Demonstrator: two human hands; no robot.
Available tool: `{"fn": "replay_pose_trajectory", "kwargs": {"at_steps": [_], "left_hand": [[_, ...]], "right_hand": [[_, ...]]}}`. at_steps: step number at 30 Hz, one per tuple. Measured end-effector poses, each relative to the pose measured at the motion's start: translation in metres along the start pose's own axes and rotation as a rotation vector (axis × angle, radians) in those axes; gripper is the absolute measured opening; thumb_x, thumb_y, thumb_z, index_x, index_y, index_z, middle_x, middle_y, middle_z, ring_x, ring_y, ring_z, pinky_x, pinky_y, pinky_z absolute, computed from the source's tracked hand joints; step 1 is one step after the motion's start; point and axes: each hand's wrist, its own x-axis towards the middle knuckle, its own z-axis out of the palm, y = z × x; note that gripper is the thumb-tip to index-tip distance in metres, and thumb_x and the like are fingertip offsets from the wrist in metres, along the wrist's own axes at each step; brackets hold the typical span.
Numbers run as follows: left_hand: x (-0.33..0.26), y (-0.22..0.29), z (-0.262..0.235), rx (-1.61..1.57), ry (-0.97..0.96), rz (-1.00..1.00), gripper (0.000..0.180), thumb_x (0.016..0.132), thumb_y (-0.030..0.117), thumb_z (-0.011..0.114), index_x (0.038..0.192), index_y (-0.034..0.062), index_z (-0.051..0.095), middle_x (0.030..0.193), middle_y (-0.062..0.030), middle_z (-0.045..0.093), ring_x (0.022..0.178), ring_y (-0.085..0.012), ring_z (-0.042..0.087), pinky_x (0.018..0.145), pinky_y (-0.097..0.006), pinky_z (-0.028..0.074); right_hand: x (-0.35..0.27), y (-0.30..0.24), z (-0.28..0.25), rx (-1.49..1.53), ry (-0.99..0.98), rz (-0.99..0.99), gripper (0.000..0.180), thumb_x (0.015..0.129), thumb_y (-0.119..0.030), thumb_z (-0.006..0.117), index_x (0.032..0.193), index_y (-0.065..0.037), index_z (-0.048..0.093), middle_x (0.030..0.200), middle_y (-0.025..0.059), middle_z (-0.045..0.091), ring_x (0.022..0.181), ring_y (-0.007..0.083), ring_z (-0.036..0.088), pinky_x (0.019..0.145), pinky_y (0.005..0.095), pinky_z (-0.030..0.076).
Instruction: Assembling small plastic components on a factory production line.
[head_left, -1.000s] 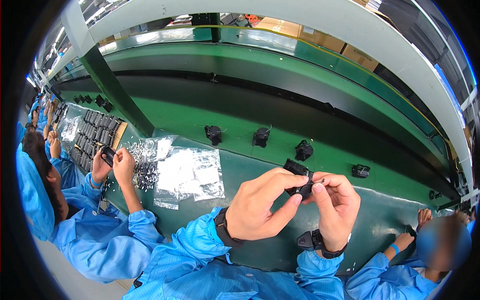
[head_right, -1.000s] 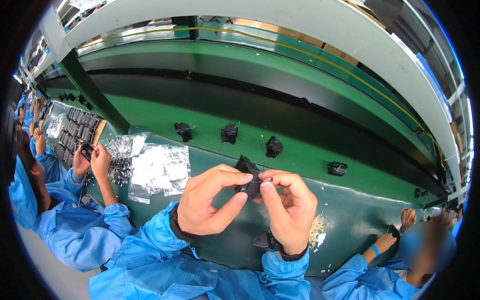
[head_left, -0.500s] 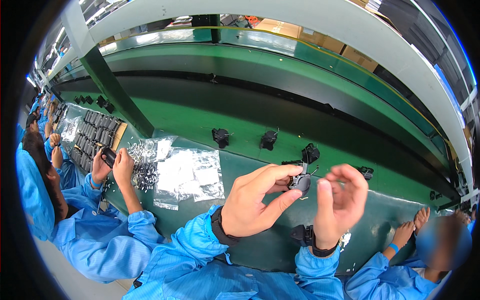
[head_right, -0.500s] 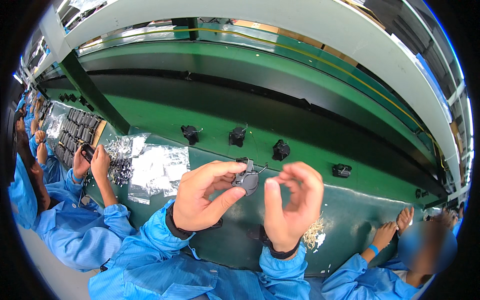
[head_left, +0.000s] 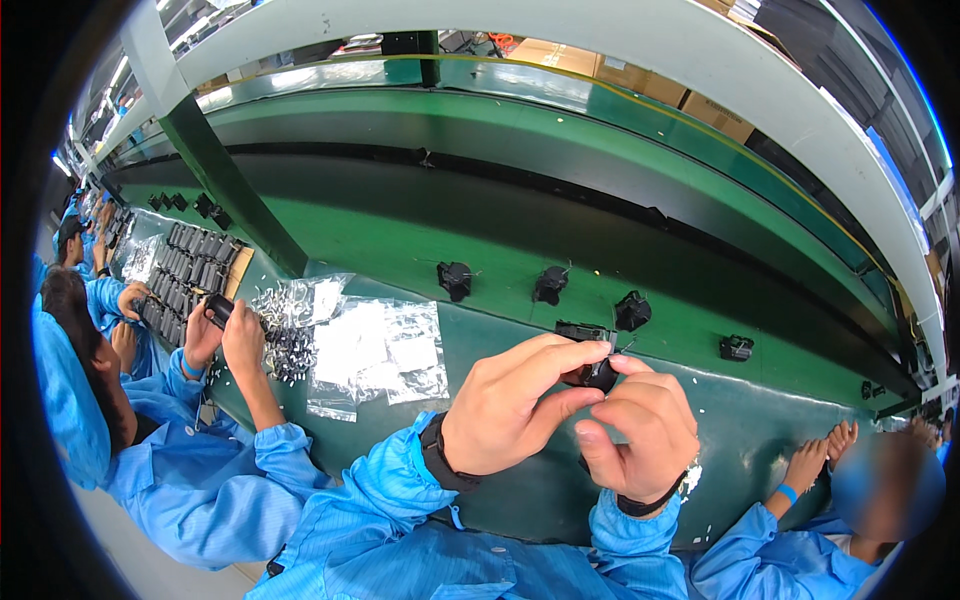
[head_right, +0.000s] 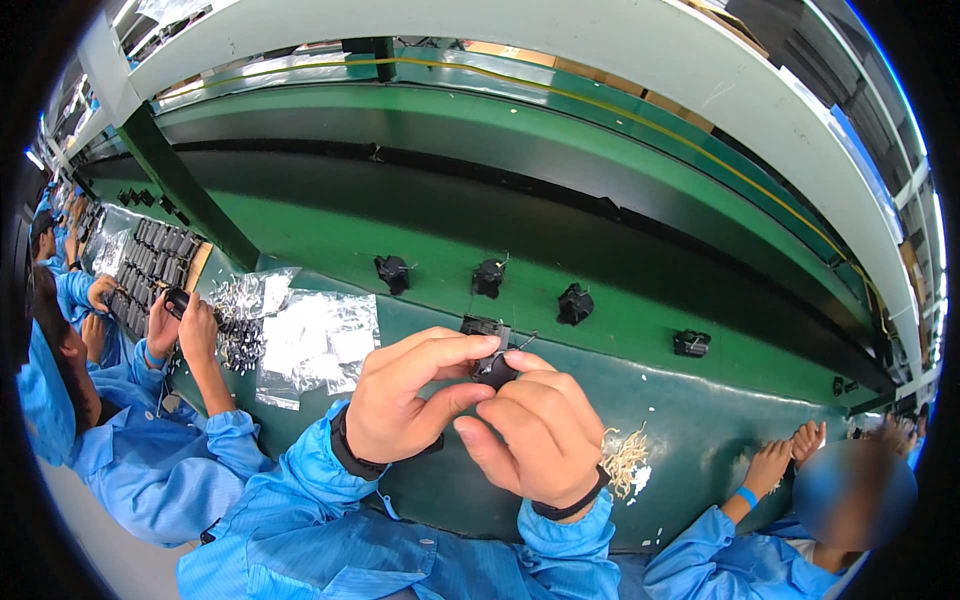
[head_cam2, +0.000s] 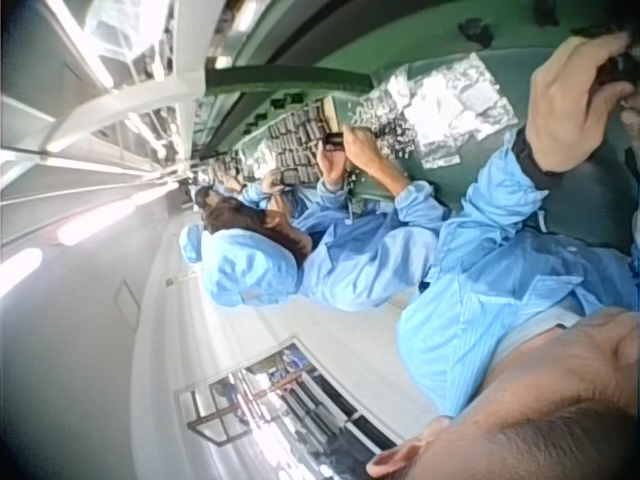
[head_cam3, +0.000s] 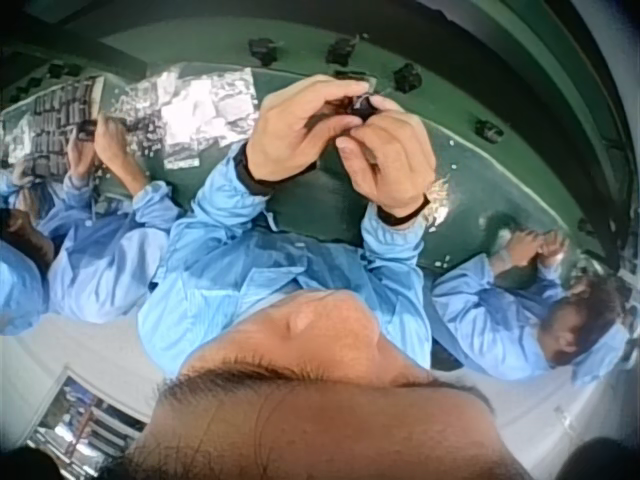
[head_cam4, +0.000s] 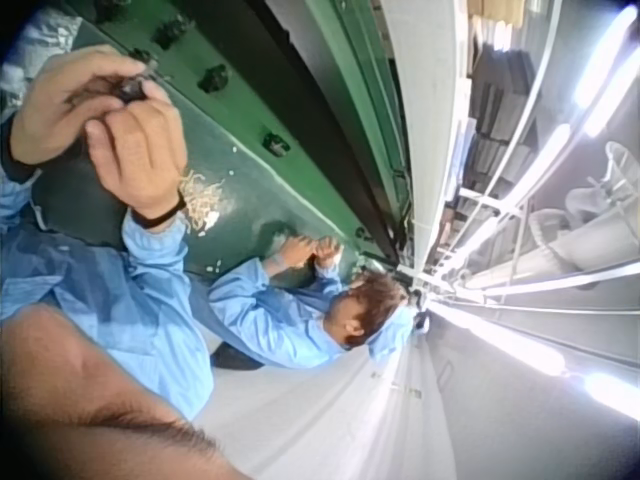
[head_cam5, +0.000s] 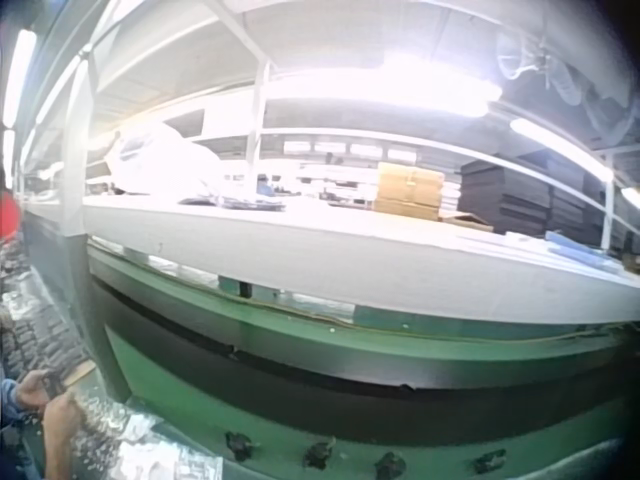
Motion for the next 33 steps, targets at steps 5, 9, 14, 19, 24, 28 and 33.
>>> {"fn": "replay_pose_trajectory", "kwargs": {"at_steps": [5, 9, 14, 19, 24, 28, 33], "left_hand": [[0.002, 0.002, -0.001, 0.089, 0.001, 0.058, 0.049, 0.081, -0.009, 0.078, 0.128, 0.0008, 0.066, 0.103, -0.0168, 0.071, 0.088, -0.0272, 0.073, 0.072, -0.033, 0.060], [0.003, 0.001, -0.002, 0.080, -0.001, 0.060, 0.051, 0.079, -0.007, 0.079, 0.128, 0.0020, 0.067, 0.102, -0.0167, 0.070, 0.084, -0.0281, 0.071, 0.070, -0.034, 0.058], [0.005, 0.005, -0.012, 0.081, -0.085, 0.013, 0.051, 0.082, -0.002, 0.078, 0.131, 0.0006, 0.065, 0.099, -0.0160, 0.069, 0.081, -0.0276, 0.067, 0.069, -0.034, 0.054], [0.004, 0.004, -0.016, 0.073, -0.181, 0.036, 0.050, 0.087, -0.004, 0.074, 0.135, 0.0008, 0.060, 0.101, -0.0147, 0.064, 0.082, -0.0308, 0.065, 0.070, -0.036, 0.055], [0.006, -0.001, -0.017, 0.013, -0.205, 0.008, 0.049, 0.088, -0.002, 0.072, 0.136, -0.0008, 0.063, 0.093, -0.0149, 0.065, 0.076, -0.0273, 0.062, 0.068, -0.034, 0.051], [0.008, 0.008, -0.021, -0.018, -0.257, -0.042, 0.044, 0.090, -0.003, 0.071, 0.133, -0.0024, 0.061, 0.098, -0.0165, 0.067, 0.082, -0.0322, 0.068, 0.073, -0.037, 0.057], [0.005, -0.010, -0.017, -0.041, -0.216, -0.014, 0.034, 0.095, 0.010, 0.069, 0.127, -0.0026, 0.064, 0.099, -0.0175, 0.069, 0.085, -0.0355, 0.069, 0.073, -0.039, 0.056]], "right_hand": [[0.003, -0.003, -0.002, -0.049, -0.076, -0.023, 0.021, 0.080, -0.015, 0.084, 0.081, -0.001, 0.068, 0.077, 0.0095, 0.063, 0.071, 0.0261, 0.064, 0.086, 0.0460, 0.064], [0.004, -0.002, -0.002, -0.052, -0.085, -0.030, 0.021, 0.079, -0.015, 0.084, 0.079, -0.002, 0.068, 0.075, 0.0084, 0.063, 0.069, 0.0247, 0.063, 0.086, 0.0462, 0.064], [0.002, -0.001, -0.003, -0.022, -0.116, -0.117, 0.022, 0.079, -0.015, 0.084, 0.076, -0.004, 0.066, 0.073, 0.0056, 0.061, 0.068, 0.0212, 0.062, 0.084, 0.0441, 0.065], [-0.001, -0.004, -0.001, -0.040, -0.117, -0.143, 0.023, 0.077, -0.015, 0.085, 0.074, -0.005, 0.064, 0.073, 0.0044, 0.059, 0.067, 0.0206, 0.061, 0.081, 0.0421, 0.065], [-0.003, -0.002, 0.001, -0.020, -0.135, -0.168, 0.024, 0.076, -0.014, 0.085, 0.073, -0.006, 0.062, 0.073, 0.0043, 0.059, 0.066, 0.0204, 0.060, 0.080, 0.0413, 0.065], [0.000, -0.005, -0.001, 0.007, -0.132, -0.194, 0.023, 0.074, -0.012, 0.085, 0.073, -0.004, 0.063, 0.073, 0.0050, 0.059, 0.065, 0.0210, 0.060, 0.079, 0.0418, 0.065], [-0.001, 0.000, 0.006, 0.005, -0.133, -0.190, 0.021, 0.079, -0.014, 0.081, 0.071, -0.002, 0.066, 0.069, 0.0076, 0.061, 0.065, 0.0237, 0.061, 0.079, 0.0438, 0.064]]}}
